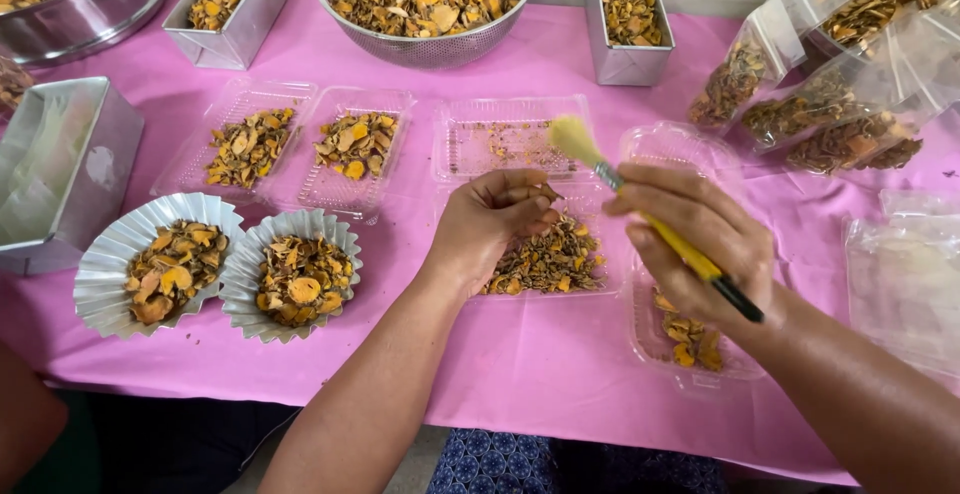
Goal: Sorting and filling small plastic containers with dried leaves using a brush and hands.
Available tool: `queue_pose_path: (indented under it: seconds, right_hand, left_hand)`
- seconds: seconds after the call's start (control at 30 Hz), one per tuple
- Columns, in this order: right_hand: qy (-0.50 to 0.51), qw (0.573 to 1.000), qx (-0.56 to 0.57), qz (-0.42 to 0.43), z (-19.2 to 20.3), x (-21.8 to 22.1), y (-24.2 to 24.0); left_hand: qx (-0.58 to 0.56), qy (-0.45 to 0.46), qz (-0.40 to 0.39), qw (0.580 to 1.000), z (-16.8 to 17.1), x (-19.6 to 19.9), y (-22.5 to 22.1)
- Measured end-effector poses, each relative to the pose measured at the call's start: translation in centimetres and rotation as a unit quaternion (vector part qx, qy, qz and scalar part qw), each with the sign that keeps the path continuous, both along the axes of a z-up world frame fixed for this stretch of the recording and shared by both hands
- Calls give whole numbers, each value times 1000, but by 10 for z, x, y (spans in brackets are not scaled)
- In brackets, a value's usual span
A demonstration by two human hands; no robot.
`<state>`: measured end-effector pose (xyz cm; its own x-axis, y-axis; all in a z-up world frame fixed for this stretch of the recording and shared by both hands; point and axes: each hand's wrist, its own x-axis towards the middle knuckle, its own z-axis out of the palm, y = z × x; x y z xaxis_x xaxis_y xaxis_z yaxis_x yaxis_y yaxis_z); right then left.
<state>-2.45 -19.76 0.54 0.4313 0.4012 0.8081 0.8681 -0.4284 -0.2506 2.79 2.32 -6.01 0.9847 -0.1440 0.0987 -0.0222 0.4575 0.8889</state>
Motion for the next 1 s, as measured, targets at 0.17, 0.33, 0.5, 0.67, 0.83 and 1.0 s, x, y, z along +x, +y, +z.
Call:
queue_pose_path:
  seconds: [0.17, 0.33, 0.5, 0.67, 0.83, 1.0]
  right_hand:
    - [31, 999, 2, 24, -1, -12, 11]
    - [12, 999, -28, -13, 0, -19, 11]
    - [-65, 992, -104, 39, 7, -11, 27]
    - [-17, 997, -68, 13, -8, -7, -9]
    - [-23, 998, -43, -50, 6, 3, -57]
    - [58, 988, 104, -102, -8, 11, -85]
  left_hand:
    - [21, 9, 34, 999, 1, 0, 0]
    - [19, 17, 61, 998, -6, 5, 0]
    - [-25, 86, 52, 995, 2, -2, 2]
    - [-17, 100, 56, 993, 5, -2, 3]
    - [-26, 137, 31, 990, 23, -13, -6]
    - [398, -134, -65, 905, 23, -41, -74]
